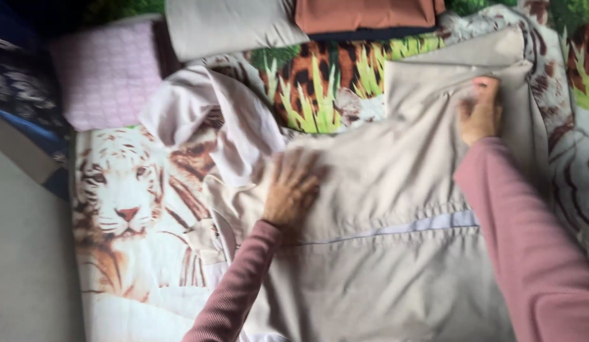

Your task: The person irons a light-colored garment on a bed, repeatedly smoothing the fabric with an iron, folding and unfolding sections, and repositioning the item to cover different areas. The person uses a handheld iron and adjusts the garment by hand throughout the process.

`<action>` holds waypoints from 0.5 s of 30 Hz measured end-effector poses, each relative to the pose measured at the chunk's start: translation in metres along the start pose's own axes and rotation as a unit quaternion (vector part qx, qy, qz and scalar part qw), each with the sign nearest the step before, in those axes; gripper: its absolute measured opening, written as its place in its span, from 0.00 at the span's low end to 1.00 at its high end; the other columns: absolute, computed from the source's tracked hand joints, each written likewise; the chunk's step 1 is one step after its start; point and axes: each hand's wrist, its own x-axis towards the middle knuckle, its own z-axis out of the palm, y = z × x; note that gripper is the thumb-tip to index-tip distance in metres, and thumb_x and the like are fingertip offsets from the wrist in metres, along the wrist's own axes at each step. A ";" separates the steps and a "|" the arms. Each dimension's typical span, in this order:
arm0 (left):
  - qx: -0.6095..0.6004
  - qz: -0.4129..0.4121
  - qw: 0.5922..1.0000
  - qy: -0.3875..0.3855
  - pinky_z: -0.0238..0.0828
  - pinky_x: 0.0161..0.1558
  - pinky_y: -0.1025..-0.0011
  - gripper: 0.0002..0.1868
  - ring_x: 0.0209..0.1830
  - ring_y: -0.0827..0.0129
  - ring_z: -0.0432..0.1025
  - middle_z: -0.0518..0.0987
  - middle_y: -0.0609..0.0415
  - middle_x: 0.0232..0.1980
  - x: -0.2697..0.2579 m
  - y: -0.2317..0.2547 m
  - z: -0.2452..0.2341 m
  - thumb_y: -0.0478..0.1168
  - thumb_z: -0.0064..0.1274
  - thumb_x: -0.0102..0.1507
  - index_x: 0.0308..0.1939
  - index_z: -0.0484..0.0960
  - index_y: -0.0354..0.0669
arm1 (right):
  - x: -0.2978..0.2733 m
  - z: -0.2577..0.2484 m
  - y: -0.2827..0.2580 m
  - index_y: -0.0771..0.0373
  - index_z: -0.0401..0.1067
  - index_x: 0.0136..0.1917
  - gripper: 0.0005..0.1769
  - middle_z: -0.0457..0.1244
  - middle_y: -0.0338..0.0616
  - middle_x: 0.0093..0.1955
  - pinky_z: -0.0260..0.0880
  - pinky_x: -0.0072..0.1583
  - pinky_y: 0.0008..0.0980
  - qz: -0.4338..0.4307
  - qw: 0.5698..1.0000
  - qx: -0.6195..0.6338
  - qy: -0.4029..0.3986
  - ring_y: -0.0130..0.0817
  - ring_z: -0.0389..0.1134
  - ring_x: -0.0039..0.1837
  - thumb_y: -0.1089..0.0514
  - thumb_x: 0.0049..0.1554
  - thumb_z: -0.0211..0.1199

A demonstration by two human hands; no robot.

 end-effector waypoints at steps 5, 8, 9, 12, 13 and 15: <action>0.074 -0.225 0.970 0.046 0.42 0.67 0.42 0.33 0.74 0.40 0.47 0.53 0.54 0.76 -0.024 -0.045 0.002 0.65 0.39 0.62 0.71 0.59 0.69 | -0.051 -0.020 -0.022 0.50 0.48 0.77 0.36 0.36 0.47 0.80 0.30 0.71 0.63 0.028 0.984 -0.157 -0.080 0.51 0.33 0.79 0.40 0.60 0.47; 0.130 -0.197 0.972 -0.009 0.31 0.64 0.32 0.34 0.77 0.54 0.42 0.57 0.51 0.75 -0.024 -0.074 -0.007 0.64 0.36 0.62 0.69 0.65 0.59 | -0.050 -0.021 0.014 0.51 0.50 0.77 0.35 0.40 0.51 0.79 0.29 0.69 0.67 0.033 0.980 -0.193 -0.039 0.53 0.35 0.78 0.42 0.60 0.48; 0.120 -0.198 0.973 -0.026 0.31 0.64 0.32 0.34 0.77 0.54 0.42 0.57 0.51 0.75 -0.016 -0.072 -0.012 0.64 0.36 0.62 0.69 0.65 0.59 | -0.037 -0.022 0.032 0.51 0.50 0.77 0.35 0.40 0.51 0.79 0.29 0.69 0.67 0.044 0.978 -0.198 -0.054 0.53 0.35 0.78 0.42 0.60 0.48; 0.080 -0.197 0.977 0.008 0.25 0.63 0.29 0.27 0.76 0.54 0.47 0.57 0.50 0.75 -0.008 -0.057 -0.022 0.58 0.35 0.67 0.70 0.66 0.61 | -0.023 -0.023 0.059 0.59 0.51 0.78 0.32 0.41 0.58 0.78 0.22 0.66 0.67 0.001 0.984 -0.177 -0.032 0.61 0.36 0.76 0.48 0.65 0.50; 0.103 -0.228 0.968 -0.001 0.24 0.64 0.29 0.27 0.76 0.52 0.45 0.55 0.50 0.75 -0.007 -0.047 -0.020 0.52 0.38 0.67 0.71 0.62 0.60 | -0.026 -0.025 0.051 0.61 0.48 0.78 0.33 0.40 0.60 0.78 0.20 0.66 0.67 0.030 0.984 -0.172 -0.028 0.63 0.35 0.76 0.45 0.65 0.45; 0.130 -0.265 0.955 -0.005 0.23 0.64 0.29 0.28 0.76 0.51 0.43 0.53 0.49 0.76 -0.008 -0.021 -0.009 0.45 0.41 0.67 0.73 0.59 0.59 | -0.033 -0.022 0.029 0.63 0.46 0.78 0.35 0.39 0.63 0.78 0.17 0.65 0.66 0.051 0.985 -0.163 -0.025 0.66 0.35 0.77 0.41 0.65 0.40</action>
